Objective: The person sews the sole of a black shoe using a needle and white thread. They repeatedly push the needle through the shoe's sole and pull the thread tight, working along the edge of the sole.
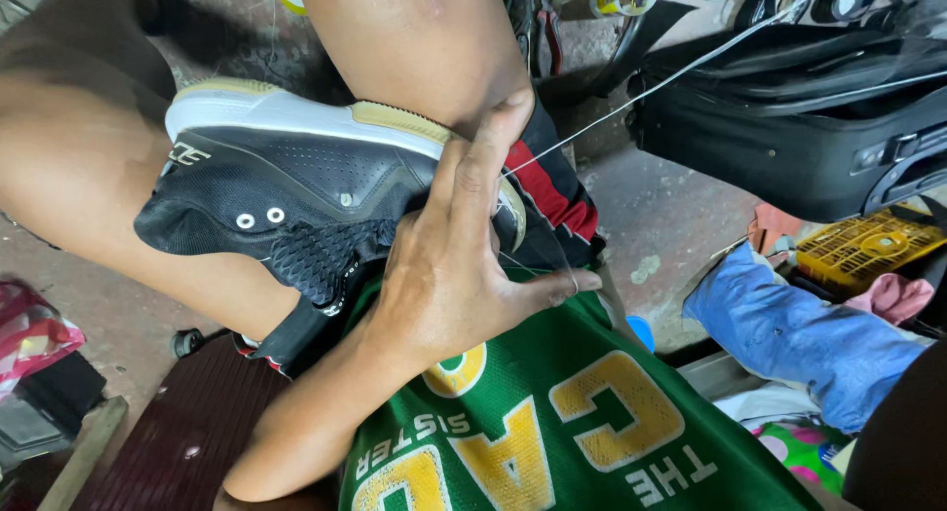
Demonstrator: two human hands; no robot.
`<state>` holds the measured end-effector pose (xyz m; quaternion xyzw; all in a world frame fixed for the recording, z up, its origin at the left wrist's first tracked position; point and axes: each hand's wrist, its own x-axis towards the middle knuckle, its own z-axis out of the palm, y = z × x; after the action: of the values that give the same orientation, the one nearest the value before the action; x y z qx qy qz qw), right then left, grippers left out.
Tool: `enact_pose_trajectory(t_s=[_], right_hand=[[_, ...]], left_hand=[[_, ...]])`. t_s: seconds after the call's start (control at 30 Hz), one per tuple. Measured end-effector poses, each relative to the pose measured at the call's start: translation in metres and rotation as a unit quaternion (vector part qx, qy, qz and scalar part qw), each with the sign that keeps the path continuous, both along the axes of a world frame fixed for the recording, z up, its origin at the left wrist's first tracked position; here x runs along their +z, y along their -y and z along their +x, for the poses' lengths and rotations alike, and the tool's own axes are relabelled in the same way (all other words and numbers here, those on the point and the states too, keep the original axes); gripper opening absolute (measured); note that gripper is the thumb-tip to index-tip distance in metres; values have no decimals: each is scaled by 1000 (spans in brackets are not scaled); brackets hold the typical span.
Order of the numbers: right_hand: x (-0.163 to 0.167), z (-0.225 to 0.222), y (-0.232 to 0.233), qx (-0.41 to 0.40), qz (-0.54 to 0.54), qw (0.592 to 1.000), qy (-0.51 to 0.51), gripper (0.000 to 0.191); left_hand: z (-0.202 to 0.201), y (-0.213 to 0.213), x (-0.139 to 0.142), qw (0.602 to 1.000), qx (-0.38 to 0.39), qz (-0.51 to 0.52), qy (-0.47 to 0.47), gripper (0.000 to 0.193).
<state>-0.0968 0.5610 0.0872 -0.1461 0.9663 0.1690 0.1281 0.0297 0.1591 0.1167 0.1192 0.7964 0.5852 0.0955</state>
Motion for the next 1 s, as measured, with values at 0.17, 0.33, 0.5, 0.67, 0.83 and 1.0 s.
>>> enact_pose_trajectory(t_s=[0.17,0.33,0.5,0.67,0.83,1.0], right_hand=[[-5,-2,-7,-26,-23,999,34,24],[-6,52,66,105,-350,923,121,30],[-7,122,109,111,-466,863,157,32],[13,110,149,119,-603,763,201,30],[44,110,142,-84,-742,617,247,34],[56,115,129,-164,-748,588,260,41]], left_hand=[[-1,-3,0,1000,-3,-16,23,130],[-1,-8,2,997,-3,-46,65,131],[0,-11,4,997,3,-53,60,129],[-3,-7,12,998,-19,-23,64,111],[29,35,30,990,97,-60,-80,43],[57,89,10,917,299,-262,39,15]])
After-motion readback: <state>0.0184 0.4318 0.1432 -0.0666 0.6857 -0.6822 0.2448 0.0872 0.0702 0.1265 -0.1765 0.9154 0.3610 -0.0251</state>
